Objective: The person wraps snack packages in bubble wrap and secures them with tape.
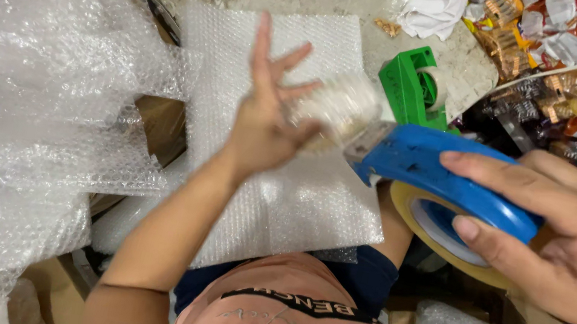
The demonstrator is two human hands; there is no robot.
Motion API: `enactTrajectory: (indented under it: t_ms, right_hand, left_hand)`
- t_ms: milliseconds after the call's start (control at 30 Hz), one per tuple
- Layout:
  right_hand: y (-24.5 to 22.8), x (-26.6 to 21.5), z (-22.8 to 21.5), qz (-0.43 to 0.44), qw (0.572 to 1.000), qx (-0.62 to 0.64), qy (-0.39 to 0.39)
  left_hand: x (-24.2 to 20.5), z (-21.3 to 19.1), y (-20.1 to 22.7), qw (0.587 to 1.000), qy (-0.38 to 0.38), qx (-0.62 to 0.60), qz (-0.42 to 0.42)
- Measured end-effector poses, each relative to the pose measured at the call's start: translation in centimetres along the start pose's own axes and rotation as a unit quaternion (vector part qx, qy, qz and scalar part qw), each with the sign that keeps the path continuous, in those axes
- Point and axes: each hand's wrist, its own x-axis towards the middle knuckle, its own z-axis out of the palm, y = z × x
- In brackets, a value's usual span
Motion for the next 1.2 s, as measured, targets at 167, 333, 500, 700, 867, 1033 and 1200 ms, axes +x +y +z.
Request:
enactTrajectory:
  t_ms: [167,333,500,700,867,1033,1200]
  right_hand:
    - [0.4,1.6,4.2,-0.040,0.986,-0.160,-0.037]
    - [-0.6,1.5,8.7,-0.242,0.846,-0.441,-0.181]
    - [3.5,6.4,10.1,-0.030,0.949,-0.255,-0.183]
    - [11.5,13.9,18.5,-0.100,0.962,-0.210,0.142]
    - [14.4,16.5,25.2,-0.116,0.978,-0.072,0.157]
    - [9.0,17.1,20.7,0.004,0.902,0.247,0.353]
    - [2.3,19.0,25.3,-0.183,0.843,0.139,0.487]
  left_hand:
    - [0.4,-0.5,0.1,0.998,0.014,0.061,0.030]
    - [0.5,-1.4,0.1,0.998,0.048,0.046,-0.012]
    - [-0.6,-4.7,-0.1,0.992,0.022,0.112,0.054]
    - [-1.3,-5.5,-0.3,0.996,0.048,0.077,0.016]
    - [-1.6,-5.7,-1.4,0.995,0.069,0.065,-0.010]
    - [-0.5,-5.3,-1.3,0.997,0.066,0.017,-0.042]
    - [0.3,-4.5,-2.9,0.994,0.066,-0.059,-0.059]
